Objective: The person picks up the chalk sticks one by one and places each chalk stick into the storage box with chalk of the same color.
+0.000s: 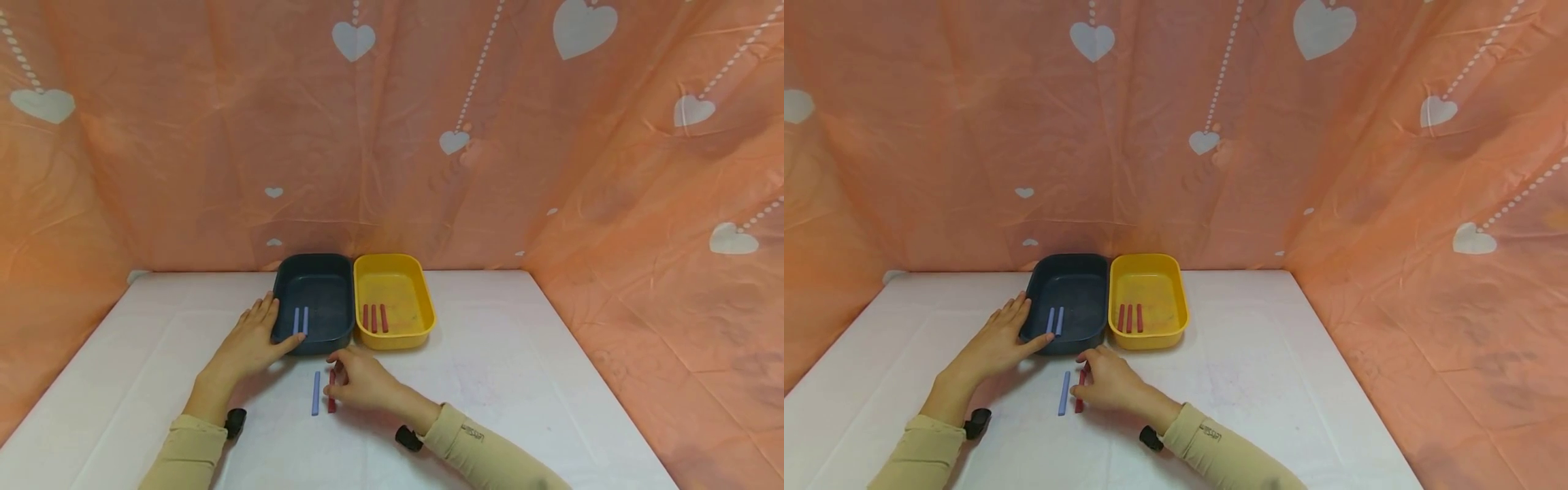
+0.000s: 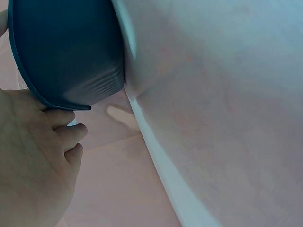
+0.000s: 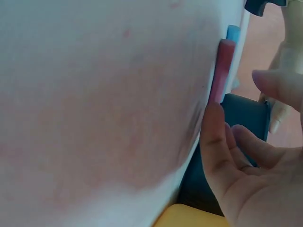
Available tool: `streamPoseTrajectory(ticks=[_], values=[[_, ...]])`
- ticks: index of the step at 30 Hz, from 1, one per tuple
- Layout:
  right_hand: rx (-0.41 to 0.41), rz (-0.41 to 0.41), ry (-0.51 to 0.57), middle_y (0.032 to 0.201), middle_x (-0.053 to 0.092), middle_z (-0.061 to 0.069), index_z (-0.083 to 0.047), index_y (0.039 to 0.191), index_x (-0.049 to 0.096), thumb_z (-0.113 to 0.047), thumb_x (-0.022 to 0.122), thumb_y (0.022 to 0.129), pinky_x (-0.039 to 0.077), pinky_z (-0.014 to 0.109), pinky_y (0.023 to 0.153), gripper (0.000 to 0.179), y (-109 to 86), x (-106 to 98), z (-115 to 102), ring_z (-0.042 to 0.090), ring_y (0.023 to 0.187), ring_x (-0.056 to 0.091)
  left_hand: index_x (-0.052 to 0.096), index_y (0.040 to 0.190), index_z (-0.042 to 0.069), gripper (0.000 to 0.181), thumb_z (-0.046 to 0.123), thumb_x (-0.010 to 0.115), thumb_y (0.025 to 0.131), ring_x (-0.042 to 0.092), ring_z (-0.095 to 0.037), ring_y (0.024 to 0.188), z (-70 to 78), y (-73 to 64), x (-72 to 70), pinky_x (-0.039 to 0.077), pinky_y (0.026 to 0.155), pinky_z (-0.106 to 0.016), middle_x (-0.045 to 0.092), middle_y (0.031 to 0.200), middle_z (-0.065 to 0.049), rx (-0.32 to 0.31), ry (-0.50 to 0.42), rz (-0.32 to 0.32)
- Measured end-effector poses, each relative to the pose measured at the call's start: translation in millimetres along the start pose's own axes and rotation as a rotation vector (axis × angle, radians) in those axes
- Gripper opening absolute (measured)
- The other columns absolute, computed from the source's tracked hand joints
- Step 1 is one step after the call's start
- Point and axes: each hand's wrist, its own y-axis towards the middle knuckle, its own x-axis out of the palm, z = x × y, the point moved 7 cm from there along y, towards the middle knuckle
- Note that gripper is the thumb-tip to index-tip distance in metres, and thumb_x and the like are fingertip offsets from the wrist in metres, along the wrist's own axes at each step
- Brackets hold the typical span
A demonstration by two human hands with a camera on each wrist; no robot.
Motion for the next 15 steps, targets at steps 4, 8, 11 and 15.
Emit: streamPoseTrajectory(ticks=[4, 8, 11, 15], values=[[0.025, -0.028, -0.045, 0.101, 0.059, -0.003, -0.007, 0.124, 0.068, -0.029, 0.084, 0.088, 0.05, 0.019, 0.081, 0.045, 0.8, 5.4, 1.9, 0.005, 0.086, 0.053, 0.026, 0.155, -0.018, 0.105, 0.063, 0.06, 0.098, 0.018, -0.056, 0.152, 0.4, 0.4, 0.2, 0.015, 0.123, -0.067, 0.017, 0.166, -0.036, 0.007, -0.002, 0.004], [0.038, -0.042, -0.082, 0.1, 0.056, -0.004, -0.01, 0.119, 0.069, -0.031, 0.084, 0.087, 0.048, 0.02, 0.079, 0.041, 1.4, 8.6, 1.7, 0.006, 0.086, 0.051, 0.026, 0.155, -0.018, 0.105, 0.063, 0.06, 0.097, 0.018, -0.056, 0.152, -0.2, 1.0, 1.2, 0.016, 0.123, -0.067, 0.017, 0.165, -0.037, 0.008, -0.004, 0.004], [0.035, -0.047, -0.096, 0.1, 0.055, -0.004, -0.01, 0.116, 0.069, -0.031, 0.084, 0.087, 0.047, 0.02, 0.077, 0.039, 2.0, 9.9, 1.3, 0.006, 0.086, 0.051, 0.025, 0.155, -0.018, 0.106, 0.063, 0.06, 0.097, 0.018, -0.056, 0.152, -1.0, 0.8, 1.9, 0.015, 0.123, -0.067, 0.017, 0.166, -0.036, 0.003, -0.001, -0.002], [0.028, -0.052, -0.103, 0.101, 0.055, -0.004, -0.01, 0.114, 0.07, -0.031, 0.085, 0.085, 0.047, 0.02, 0.078, 0.038, 3.2, 10.5, 0.5, 0.006, 0.086, 0.051, 0.026, 0.155, -0.018, 0.106, 0.064, 0.06, 0.097, 0.018, -0.056, 0.152, -0.5, 0.8, 0.9, 0.016, 0.123, -0.067, 0.017, 0.165, -0.037, 0.001, 0.006, 0.002]])
